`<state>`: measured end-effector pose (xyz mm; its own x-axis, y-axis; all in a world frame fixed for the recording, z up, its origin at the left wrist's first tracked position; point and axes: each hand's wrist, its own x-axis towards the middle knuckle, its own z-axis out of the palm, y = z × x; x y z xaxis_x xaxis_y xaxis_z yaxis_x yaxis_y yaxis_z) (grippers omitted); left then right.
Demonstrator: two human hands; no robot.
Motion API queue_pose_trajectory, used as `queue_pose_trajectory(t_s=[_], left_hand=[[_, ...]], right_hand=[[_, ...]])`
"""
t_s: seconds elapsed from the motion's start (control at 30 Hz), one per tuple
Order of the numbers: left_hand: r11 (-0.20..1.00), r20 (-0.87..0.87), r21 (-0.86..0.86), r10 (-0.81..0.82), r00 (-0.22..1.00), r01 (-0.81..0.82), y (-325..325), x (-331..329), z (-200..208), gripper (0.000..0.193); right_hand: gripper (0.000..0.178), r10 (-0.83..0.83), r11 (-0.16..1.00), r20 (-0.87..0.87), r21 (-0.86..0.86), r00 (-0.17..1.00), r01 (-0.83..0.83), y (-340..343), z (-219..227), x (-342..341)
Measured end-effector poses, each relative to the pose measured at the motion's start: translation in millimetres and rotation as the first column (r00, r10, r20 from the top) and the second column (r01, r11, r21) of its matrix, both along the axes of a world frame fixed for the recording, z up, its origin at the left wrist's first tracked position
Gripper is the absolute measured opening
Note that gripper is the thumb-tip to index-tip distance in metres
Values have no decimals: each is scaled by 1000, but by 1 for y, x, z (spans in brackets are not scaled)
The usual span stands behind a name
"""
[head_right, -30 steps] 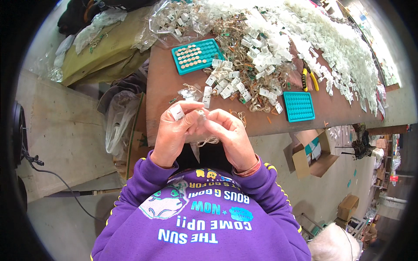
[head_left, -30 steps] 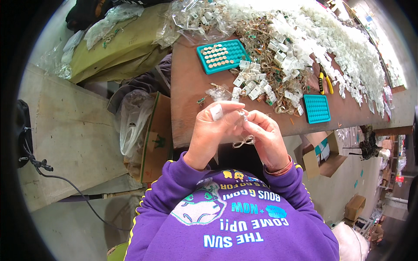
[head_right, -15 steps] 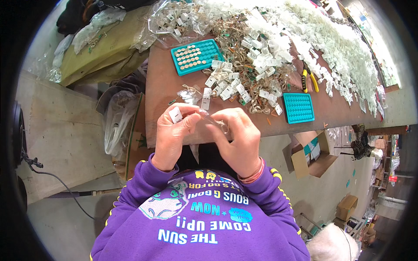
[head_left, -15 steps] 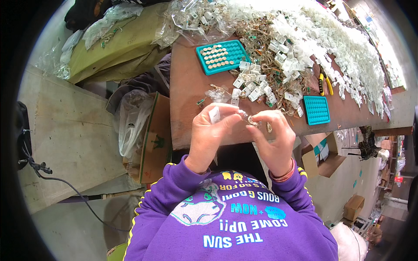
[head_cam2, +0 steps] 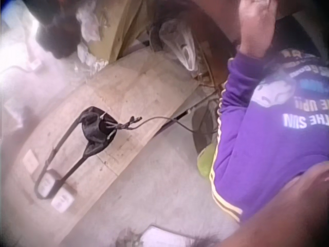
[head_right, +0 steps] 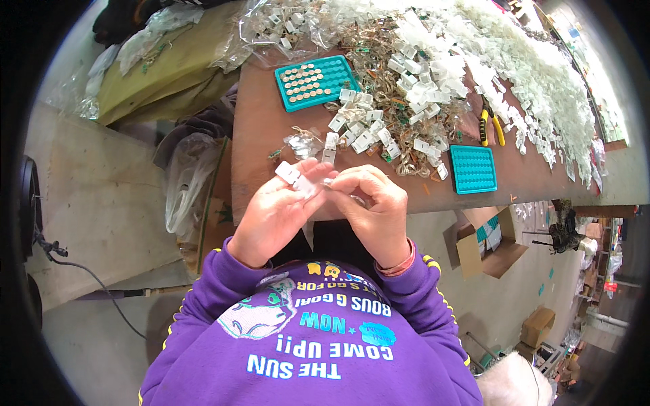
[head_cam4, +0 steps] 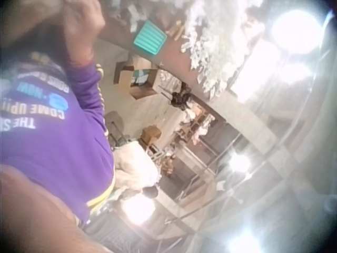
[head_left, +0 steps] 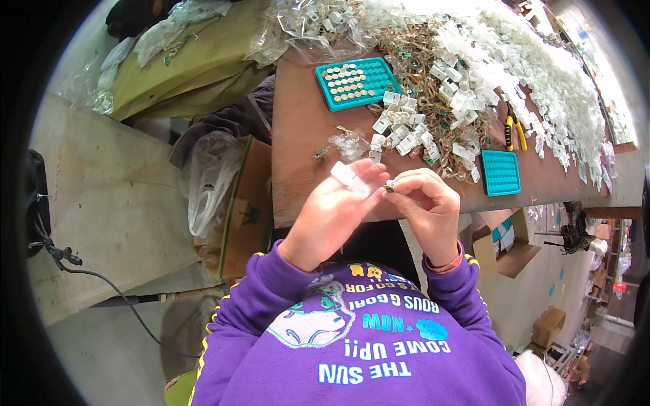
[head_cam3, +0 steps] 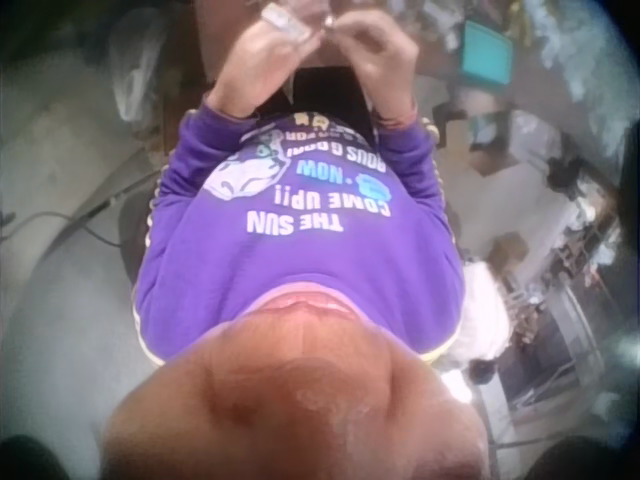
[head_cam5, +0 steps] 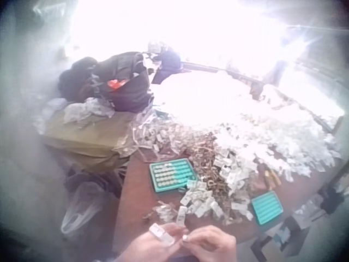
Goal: The person repeatedly picks small white plastic components and metallic parts from a pile on the table, aligns them by hand, and places them into a teal tray. The person continues this cycle throughout the clip, handling items one at a time.
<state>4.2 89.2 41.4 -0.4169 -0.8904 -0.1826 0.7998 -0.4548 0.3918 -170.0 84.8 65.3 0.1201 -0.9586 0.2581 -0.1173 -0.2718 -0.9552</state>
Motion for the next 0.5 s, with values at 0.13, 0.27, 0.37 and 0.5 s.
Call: queue_pose_trajectory(t_s=[0.13,0.27,0.37,0.5], left_hand=[[983,228,-182,7,974,36,2,0,4,32],[928,585,-362,149,797,92,0,7,5,29],[895,651,-443,283,704,50,1,8,4,30],[914,603,-391,343,720,-109,8,3,3,26]], right_hand=[[15,52,937,311,313,949,-155,2,4,-5],[16,69,835,443,464,894,-295,1,7,-8],[17,72,774,517,510,853,-374,-1,4,-5],[15,30,743,582,531,813,-407,-4,-2,0]])
